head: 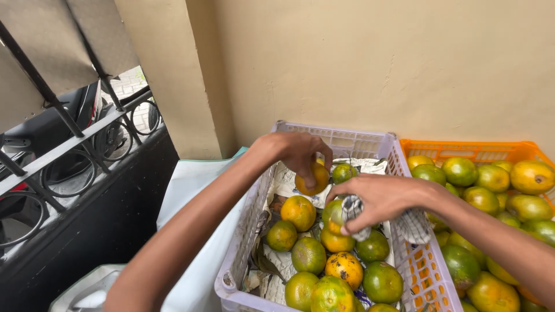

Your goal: A person sitting on the floor wipes oranges with a cloth and sorts them into different plastic crates.

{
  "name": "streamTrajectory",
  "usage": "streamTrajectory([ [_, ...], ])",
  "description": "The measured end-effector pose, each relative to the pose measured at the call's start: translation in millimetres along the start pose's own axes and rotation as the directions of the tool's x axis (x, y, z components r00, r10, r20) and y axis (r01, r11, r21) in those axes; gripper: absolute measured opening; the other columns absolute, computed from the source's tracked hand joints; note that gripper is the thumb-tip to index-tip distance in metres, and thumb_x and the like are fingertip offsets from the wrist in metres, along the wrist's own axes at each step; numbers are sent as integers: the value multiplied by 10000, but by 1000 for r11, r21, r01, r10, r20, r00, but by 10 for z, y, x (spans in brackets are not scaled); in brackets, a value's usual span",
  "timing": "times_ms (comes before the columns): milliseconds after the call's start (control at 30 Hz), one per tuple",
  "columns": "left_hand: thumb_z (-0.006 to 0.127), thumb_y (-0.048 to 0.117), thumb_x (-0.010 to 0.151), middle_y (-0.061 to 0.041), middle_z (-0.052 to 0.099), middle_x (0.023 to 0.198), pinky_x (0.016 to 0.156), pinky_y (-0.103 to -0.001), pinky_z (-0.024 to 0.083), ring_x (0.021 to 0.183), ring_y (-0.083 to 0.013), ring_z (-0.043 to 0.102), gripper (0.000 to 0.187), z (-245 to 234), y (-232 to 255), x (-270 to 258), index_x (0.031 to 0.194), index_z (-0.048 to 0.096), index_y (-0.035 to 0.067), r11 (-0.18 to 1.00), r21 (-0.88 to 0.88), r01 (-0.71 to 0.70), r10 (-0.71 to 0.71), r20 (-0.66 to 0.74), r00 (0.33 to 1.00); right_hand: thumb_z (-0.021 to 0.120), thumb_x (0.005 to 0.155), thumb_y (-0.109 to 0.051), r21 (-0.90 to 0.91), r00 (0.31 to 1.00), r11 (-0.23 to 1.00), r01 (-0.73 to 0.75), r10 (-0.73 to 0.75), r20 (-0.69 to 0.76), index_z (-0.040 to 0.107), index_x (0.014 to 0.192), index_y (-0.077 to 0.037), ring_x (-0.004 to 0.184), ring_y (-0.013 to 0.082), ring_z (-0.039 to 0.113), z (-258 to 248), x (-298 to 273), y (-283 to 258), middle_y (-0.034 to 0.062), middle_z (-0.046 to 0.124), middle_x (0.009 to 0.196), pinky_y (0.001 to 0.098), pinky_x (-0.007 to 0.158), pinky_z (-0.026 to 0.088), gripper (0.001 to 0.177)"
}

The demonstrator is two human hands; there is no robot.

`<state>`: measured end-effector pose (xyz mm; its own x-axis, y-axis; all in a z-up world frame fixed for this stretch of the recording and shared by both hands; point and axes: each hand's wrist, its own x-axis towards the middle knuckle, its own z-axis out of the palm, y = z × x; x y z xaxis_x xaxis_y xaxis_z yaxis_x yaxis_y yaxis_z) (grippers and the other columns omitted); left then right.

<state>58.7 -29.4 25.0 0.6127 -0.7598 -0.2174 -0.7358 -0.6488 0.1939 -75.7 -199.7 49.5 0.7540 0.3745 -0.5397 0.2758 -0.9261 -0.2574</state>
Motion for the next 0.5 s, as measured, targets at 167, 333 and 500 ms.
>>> streamTrajectory([
  [167,892,316,647,-175,749,1158,1007,-473,549,1119,-325,716,623,-187,497,-690,1241,709,267,999,48,-15,-3,337,941,794,848,-426,-81,991,995,55,-45,123,419,1507,-43,1162,342,699,-39,-56,-236,250,662,1300,517,1022,569,850],
  [333,860,320,664,-222,712,1229,1032,-519,535,1206,-367,677,696,139,562,-905,1322,657,220,996,5,-87,71,538,840,822,826,-349,-263,978,961,88,-34,204,455,1479,-55,1109,325,717,15,1,-92,221,688,1249,532,1029,549,805],
  [500,851,373,494,43,705,1138,876,-378,532,1016,-214,675,702,576,506,-884,1175,701,290,976,173,-135,22,535,845,842,628,-356,-323,914,946,8,124,387,600,1396,-245,534,72,519,333,52,116,-75,665,774,211,452,378,812],
])
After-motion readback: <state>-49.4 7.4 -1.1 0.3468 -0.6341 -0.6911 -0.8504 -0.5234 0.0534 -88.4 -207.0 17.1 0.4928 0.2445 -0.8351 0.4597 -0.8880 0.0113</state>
